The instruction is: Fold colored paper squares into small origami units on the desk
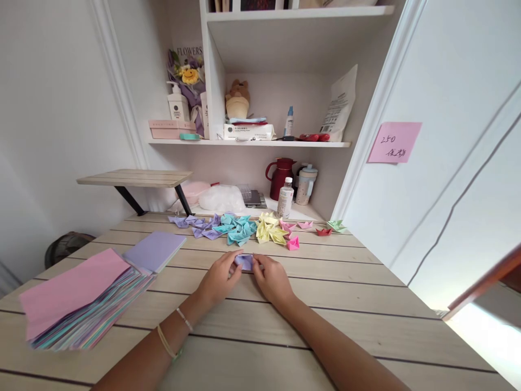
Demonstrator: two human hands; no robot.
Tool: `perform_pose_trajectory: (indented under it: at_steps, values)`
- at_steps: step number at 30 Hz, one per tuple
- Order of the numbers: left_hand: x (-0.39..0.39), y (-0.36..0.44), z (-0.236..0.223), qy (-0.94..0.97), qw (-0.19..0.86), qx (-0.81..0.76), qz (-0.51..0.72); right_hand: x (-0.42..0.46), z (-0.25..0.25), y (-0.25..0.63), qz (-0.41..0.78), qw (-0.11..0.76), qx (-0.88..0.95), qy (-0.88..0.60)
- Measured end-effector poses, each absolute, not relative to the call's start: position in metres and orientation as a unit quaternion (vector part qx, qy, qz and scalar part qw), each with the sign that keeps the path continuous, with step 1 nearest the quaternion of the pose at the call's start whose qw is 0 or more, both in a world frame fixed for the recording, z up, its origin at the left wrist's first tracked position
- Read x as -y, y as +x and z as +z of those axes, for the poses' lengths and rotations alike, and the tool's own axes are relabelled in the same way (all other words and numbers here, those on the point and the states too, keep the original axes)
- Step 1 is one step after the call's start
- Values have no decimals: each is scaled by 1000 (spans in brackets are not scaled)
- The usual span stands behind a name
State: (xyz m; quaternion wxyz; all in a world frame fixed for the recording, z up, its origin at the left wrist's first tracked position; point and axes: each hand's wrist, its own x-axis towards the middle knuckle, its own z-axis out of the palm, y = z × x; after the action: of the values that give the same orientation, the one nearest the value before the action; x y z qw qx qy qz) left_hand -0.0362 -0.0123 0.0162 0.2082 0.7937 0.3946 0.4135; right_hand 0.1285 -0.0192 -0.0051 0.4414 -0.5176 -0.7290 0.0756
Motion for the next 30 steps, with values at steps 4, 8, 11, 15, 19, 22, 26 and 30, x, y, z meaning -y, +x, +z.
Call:
perform_pose_trajectory:
  at_steps: [4, 8, 11, 15, 19, 22, 26, 30]
  values:
    - [16, -33, 17, 806, 182, -392, 405, 15, -8, 130, 90, 476, 717, -501]
    - [7, -35, 11, 786, 218, -417, 401, 12, -11, 131, 194, 481, 715, -468]
    - [0, -37, 6, 744, 278, -430, 428, 12, -11, 130, 214, 484, 715, -457]
    - [0, -36, 4, 712, 317, -414, 470, 15, -12, 128, 186, 484, 718, -463]
    - [5, -34, 5, 725, 270, -426, 468, 18, -14, 127, 106, 456, 739, -484]
    - [5, -34, 5, 720, 254, -443, 470, 21, -15, 124, 27, 430, 764, -480]
    - [3, -34, 2, 724, 277, -439, 455, 26, -14, 118, -45, 395, 783, -478]
    - [3, -32, 0, 715, 307, -424, 465, 27, -13, 115, -64, 376, 787, -485]
